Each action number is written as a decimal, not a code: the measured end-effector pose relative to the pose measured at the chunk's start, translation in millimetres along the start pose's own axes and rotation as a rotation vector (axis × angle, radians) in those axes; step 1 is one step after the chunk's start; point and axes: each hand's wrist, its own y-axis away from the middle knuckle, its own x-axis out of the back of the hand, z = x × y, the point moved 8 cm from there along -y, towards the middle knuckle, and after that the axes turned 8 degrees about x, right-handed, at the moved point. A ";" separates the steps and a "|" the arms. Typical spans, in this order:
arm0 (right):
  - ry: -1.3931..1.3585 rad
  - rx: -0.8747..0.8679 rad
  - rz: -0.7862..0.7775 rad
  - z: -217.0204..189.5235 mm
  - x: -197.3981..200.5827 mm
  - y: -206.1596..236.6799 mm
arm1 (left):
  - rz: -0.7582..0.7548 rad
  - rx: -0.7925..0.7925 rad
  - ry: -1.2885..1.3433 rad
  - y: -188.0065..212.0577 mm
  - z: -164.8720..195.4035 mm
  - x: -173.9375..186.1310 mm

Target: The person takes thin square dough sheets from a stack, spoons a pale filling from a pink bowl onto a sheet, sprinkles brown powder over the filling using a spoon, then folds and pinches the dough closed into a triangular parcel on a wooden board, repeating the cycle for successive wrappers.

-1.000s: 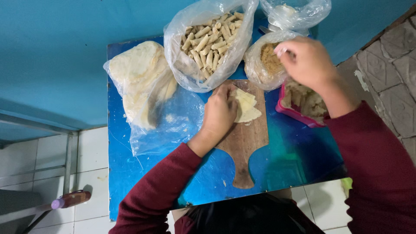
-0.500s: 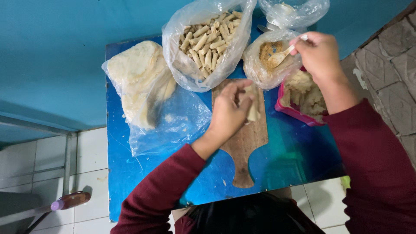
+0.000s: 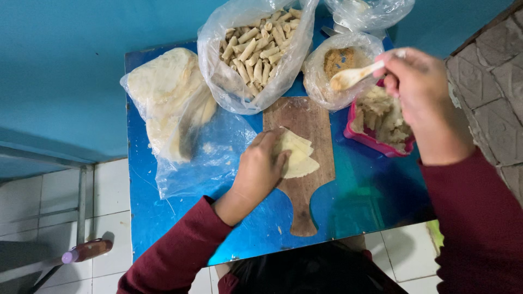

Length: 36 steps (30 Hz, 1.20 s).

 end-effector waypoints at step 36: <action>0.502 0.760 -0.489 -60.0 -92.1 162.1 | -0.143 0.078 -0.320 23.3 7.3 8.4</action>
